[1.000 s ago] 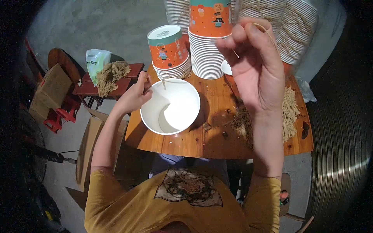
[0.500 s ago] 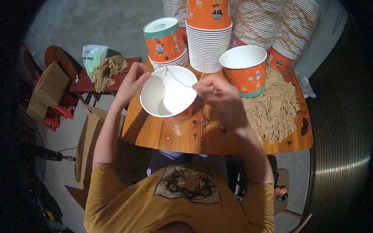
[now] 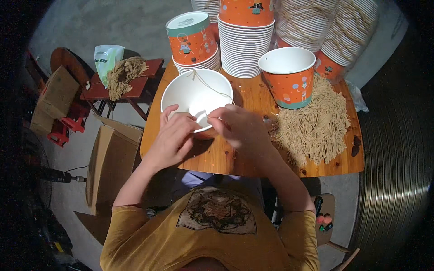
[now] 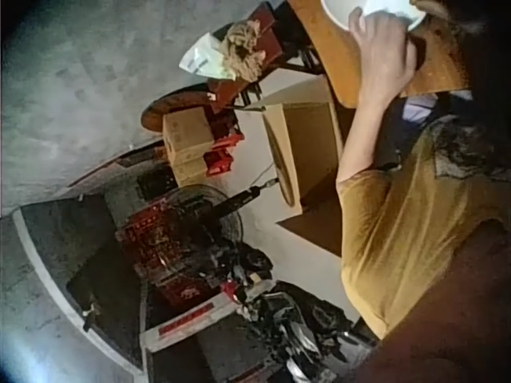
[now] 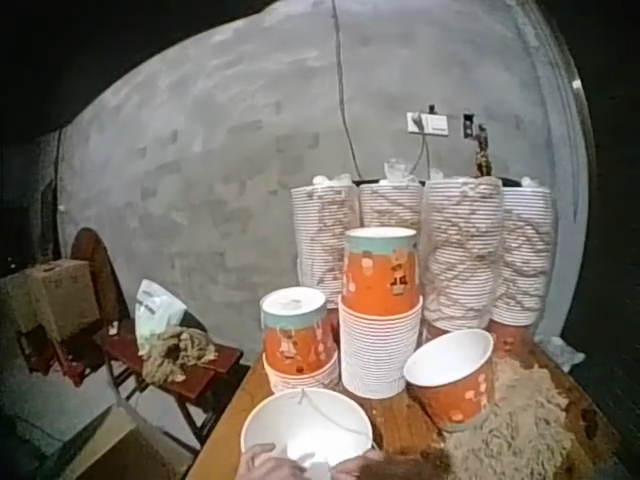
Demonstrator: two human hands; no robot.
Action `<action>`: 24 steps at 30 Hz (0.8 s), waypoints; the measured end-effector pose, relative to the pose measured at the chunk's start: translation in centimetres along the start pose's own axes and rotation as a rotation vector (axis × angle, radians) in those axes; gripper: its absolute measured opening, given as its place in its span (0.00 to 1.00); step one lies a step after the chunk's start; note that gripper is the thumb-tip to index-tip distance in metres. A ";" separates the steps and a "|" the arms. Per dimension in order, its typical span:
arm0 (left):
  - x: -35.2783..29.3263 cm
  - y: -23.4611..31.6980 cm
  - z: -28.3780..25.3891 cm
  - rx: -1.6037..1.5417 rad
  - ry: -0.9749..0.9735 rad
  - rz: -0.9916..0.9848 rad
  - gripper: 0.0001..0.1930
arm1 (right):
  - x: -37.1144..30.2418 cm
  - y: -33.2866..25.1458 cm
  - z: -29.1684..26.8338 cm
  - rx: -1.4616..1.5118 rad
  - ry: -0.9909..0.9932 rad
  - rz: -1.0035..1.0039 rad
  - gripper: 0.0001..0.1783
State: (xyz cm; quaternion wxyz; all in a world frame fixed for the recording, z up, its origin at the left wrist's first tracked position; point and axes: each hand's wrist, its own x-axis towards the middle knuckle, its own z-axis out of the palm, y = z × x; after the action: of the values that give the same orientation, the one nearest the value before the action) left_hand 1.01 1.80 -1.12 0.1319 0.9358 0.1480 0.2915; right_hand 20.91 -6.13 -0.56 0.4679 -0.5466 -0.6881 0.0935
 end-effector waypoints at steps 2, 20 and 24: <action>-0.1 -0.5 -0.2 0.030 -0.017 0.041 0.12 | 0.3 -0.2 0.0 -0.011 -0.015 -0.006 0.04; -0.7 -0.9 -0.5 0.077 0.038 -0.032 0.14 | -0.1 -0.6 0.3 0.269 -0.026 0.276 0.05; -0.5 -0.4 -0.5 0.085 0.025 -0.039 0.14 | -1.1 0.3 0.8 0.321 0.079 0.238 0.04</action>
State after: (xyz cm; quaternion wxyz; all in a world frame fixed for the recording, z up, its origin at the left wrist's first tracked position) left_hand 0.22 2.11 -1.12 0.0956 0.9338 0.1802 0.2938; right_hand 20.46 -6.62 -1.79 0.5613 -0.5457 -0.5760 0.2352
